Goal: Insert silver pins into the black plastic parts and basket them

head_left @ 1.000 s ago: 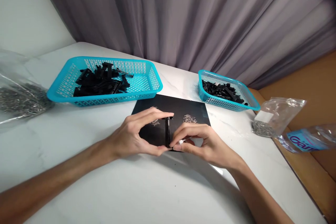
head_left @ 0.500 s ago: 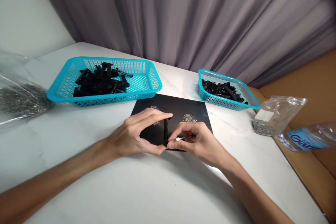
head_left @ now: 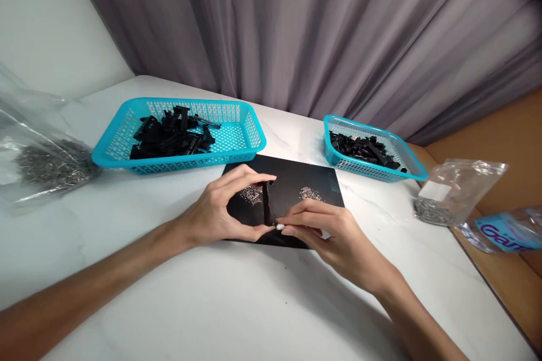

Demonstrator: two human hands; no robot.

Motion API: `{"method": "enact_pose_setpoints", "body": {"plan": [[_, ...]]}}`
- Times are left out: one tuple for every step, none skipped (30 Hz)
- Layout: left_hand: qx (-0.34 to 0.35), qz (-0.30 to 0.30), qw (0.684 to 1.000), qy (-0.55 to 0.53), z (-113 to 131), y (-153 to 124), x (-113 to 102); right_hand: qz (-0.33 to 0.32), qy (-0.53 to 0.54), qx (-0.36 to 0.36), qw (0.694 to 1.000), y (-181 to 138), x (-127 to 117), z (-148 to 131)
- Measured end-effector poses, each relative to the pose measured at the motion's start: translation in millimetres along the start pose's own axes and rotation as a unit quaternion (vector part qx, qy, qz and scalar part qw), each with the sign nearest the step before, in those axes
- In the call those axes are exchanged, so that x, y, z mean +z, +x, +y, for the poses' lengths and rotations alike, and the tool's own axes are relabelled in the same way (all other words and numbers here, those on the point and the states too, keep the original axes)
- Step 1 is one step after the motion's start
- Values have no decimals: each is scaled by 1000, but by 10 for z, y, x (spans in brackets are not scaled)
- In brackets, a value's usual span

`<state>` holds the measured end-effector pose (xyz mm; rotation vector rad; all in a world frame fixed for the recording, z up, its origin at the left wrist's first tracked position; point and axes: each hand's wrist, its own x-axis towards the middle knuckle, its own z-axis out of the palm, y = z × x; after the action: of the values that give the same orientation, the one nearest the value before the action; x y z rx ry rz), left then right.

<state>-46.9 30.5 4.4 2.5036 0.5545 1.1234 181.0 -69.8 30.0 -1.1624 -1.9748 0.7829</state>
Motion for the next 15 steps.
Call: {"method": "enact_pose_setpoints", "body": {"plan": [[-1, -1, 1000, -1, 1, 0, 6, 1, -1, -1, 1000, 1, 11, 8], [-1, -2, 1000, -3, 4, -1, 10, 0, -2, 0, 1000, 2, 17, 14], [-1, -4, 1000, -4, 8, -1, 12, -1, -3, 1, 1000, 3, 20, 18], [-1, -6, 1000, -4, 12, 0, 11, -3, -3, 2, 1000, 3, 21, 22], [1, -9, 1000, -3, 16, 0, 9, -5, -4, 2, 1000, 1, 21, 24], [2, -10, 1000, -1, 20, -1, 6, -8, -4, 2, 1000, -1, 21, 27], [5, -12, 1000, 3, 22, -2, 3, -11, -4, 0, 1000, -5, 21, 31], [9, -13, 1000, 9, 23, -4, 0, -13, -4, -3, 1000, -10, 23, 34], [16, -13, 1000, 18, 22, -8, -2, -16, -5, -8, 1000, -17, 26, 38], [24, -12, 999, 28, 19, -14, -2, -19, -7, -13, 1000, -24, 32, 42], [34, -8, 999, 38, 14, -22, 0, -22, -9, -18, 1000, -31, 39, 46], [44, -4, 998, 49, 7, -32, 3, -25, -11, -21, 999, -38, 49, 49], [53, -1, 997, 58, 1, -42, 8, -30, -14, -23, 999, -43, 62, 51], [57, 1, 996, 65, -6, -53, 14, -36, -15, -23, 999, -47, 77, 51], [59, 2, 996, 69, -12, -63, 19, -41, -17, -21, 999, -48, 93, 49]]}}
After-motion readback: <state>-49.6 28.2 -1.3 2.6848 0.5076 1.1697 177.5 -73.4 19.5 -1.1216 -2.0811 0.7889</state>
